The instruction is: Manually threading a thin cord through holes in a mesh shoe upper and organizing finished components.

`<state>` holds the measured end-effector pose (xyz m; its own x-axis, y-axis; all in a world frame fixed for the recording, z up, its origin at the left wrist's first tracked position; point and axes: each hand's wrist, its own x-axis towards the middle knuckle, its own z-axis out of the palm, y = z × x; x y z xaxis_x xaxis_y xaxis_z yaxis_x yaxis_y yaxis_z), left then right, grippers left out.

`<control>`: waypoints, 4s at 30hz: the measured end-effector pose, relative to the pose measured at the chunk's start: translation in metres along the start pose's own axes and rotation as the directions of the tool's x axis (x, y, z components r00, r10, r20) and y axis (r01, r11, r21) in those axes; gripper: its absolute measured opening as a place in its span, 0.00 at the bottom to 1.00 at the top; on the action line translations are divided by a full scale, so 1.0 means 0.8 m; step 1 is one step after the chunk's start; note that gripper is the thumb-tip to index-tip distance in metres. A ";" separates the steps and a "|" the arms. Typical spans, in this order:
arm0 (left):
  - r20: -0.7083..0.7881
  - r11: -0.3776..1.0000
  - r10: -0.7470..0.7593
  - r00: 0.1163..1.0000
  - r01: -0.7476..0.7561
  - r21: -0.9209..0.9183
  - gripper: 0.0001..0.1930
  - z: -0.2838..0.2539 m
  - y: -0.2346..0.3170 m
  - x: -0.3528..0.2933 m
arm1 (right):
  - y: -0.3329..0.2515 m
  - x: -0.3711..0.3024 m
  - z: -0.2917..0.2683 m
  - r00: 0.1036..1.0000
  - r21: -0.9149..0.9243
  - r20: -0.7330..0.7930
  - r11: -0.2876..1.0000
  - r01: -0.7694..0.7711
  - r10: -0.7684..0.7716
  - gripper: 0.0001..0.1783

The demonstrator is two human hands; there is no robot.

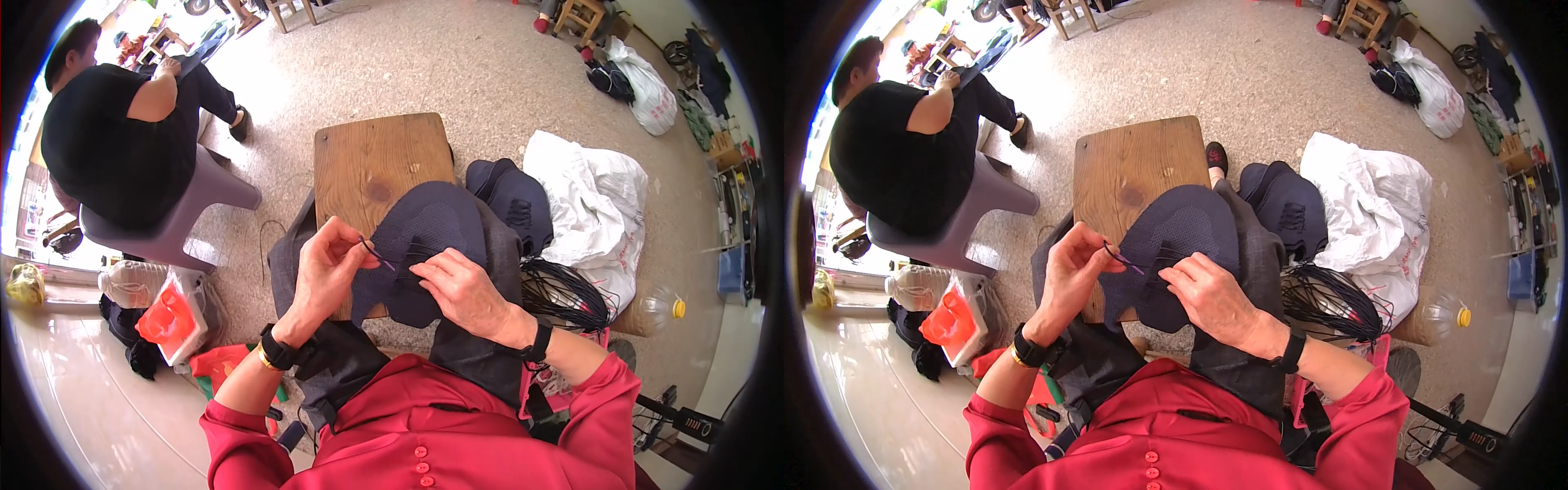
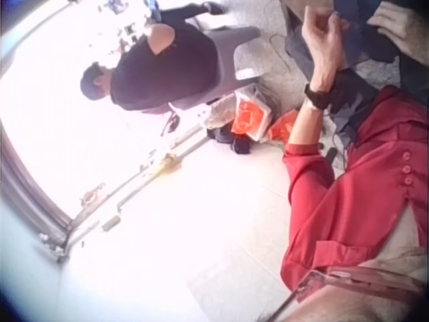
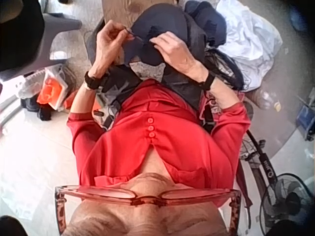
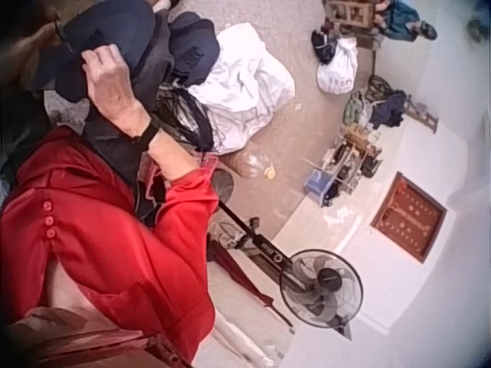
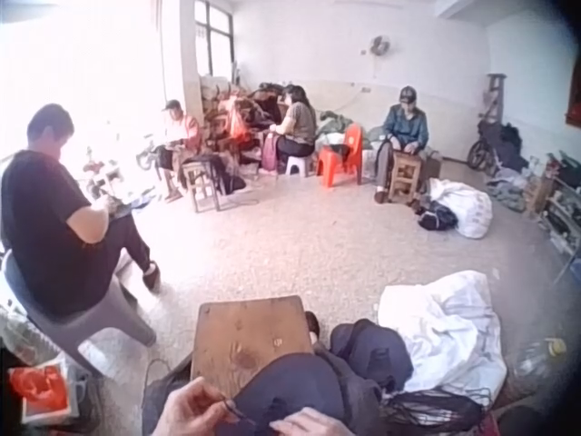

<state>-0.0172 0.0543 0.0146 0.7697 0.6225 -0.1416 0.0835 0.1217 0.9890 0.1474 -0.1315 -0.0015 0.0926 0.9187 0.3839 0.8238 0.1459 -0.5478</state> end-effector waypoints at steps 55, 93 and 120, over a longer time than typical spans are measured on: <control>0.259 0.665 0.270 0.927 -0.374 0.647 0.10 -0.023 -0.023 -0.032 | 0.013 0.007 0.005 0.987 0.202 0.016 0.966 -0.163 0.163 0.08; 0.339 0.730 0.251 0.907 -0.407 0.548 0.08 0.029 -0.028 -0.020 | 0.022 0.003 0.015 0.994 -0.146 0.084 0.985 0.086 -0.075 0.11; 0.374 0.770 0.088 0.923 -0.301 0.562 0.22 0.044 -0.010 -0.014 | 0.032 0.004 -0.019 0.957 0.065 0.285 0.997 0.030 -0.047 0.11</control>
<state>-0.0043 0.0187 0.0095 0.9547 0.2963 -0.0280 0.1883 -0.5285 0.8278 0.1771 -0.1307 -0.0028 -0.1094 0.9772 0.1818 0.7882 0.1967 -0.5832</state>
